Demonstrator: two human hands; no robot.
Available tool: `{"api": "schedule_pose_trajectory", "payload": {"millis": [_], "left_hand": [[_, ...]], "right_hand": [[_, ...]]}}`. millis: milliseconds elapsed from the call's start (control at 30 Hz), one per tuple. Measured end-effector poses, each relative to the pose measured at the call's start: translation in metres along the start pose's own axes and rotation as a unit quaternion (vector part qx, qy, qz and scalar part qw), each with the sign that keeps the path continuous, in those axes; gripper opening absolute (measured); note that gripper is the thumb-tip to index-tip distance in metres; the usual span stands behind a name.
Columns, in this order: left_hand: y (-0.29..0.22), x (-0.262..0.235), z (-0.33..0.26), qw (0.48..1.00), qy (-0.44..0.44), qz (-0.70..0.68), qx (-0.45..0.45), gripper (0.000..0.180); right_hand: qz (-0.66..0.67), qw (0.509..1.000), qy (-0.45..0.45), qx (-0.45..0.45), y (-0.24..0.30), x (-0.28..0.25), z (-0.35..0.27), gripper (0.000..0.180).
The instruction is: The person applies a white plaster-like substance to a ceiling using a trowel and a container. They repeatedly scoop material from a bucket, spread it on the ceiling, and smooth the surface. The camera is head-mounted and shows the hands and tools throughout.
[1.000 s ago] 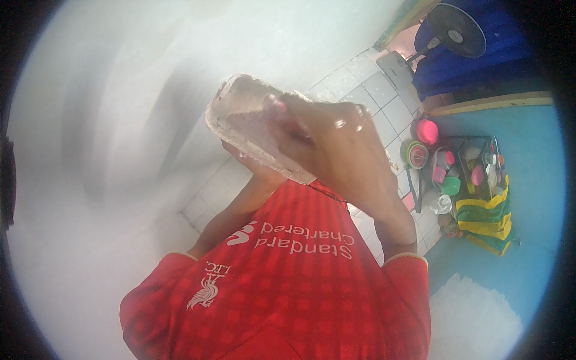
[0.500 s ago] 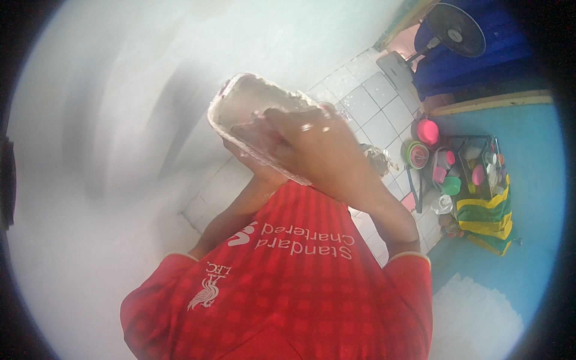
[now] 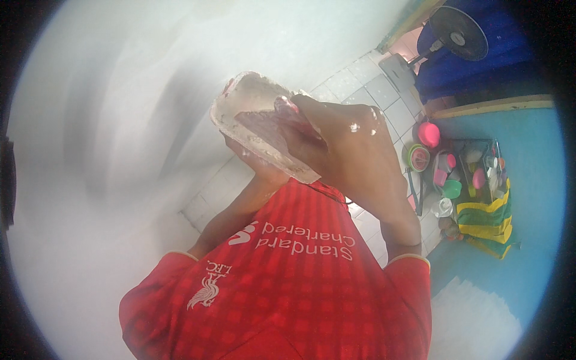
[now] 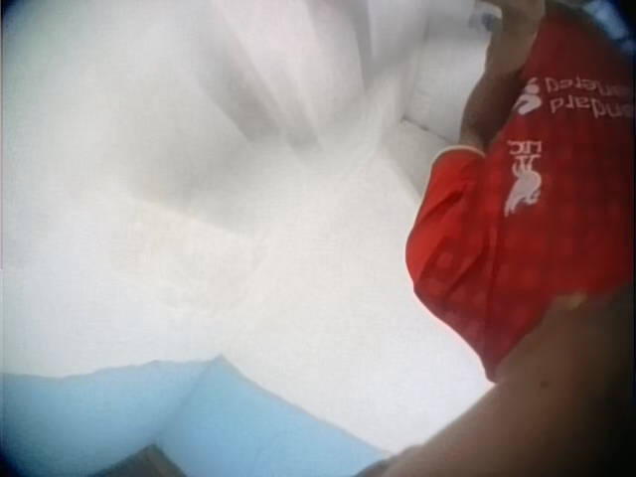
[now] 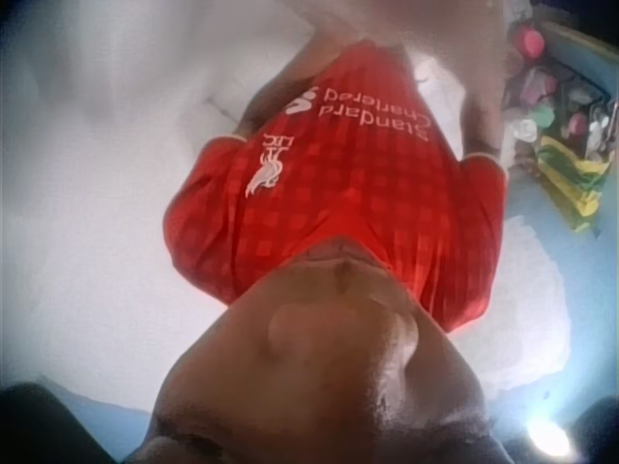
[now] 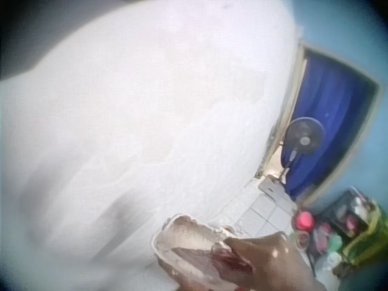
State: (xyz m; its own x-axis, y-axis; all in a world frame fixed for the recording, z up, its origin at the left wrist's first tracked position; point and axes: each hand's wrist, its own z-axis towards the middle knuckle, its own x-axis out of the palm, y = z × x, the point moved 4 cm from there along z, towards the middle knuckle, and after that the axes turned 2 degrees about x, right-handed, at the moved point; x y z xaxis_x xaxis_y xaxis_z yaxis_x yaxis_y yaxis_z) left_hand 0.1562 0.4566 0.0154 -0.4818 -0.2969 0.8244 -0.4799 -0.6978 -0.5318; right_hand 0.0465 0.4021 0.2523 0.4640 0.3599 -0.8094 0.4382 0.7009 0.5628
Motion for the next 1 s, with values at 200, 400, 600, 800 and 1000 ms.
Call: {"api": "schedule_pose_trajectory", "payload": {"millis": [200, 400, 600, 800, 1000], "left_hand": [[-0.005, 0.001, -0.003, 0.999, -0.033, 0.023, -0.015, 0.077], [-0.005, 0.006, -0.005, 0.998, -0.031, 0.042, -0.023, 0.081], [-0.001, -0.002, -0.011, 0.997, -0.036, -0.027, -0.060, 0.072], [-0.013, 0.011, 0.004, 0.997, 0.032, 0.051, 0.053, 0.069], [-0.012, 0.012, 0.002, 0.991, -0.038, 0.120, 0.041, 0.072]], "right_hand": [[-0.013, 0.999, -0.015, -0.035, 0.005, 0.000, -0.007, 0.036], [-0.001, 0.999, -0.002, -0.049, 0.000, 0.010, -0.004, 0.034], [-0.011, 0.999, 0.002, -0.037, 0.002, 0.007, -0.002, 0.029], [0.014, 0.999, -0.027, -0.036, 0.000, 0.007, -0.001, 0.030], [-0.054, 0.995, 0.005, -0.081, -0.008, 0.027, 0.004, 0.025]]}}
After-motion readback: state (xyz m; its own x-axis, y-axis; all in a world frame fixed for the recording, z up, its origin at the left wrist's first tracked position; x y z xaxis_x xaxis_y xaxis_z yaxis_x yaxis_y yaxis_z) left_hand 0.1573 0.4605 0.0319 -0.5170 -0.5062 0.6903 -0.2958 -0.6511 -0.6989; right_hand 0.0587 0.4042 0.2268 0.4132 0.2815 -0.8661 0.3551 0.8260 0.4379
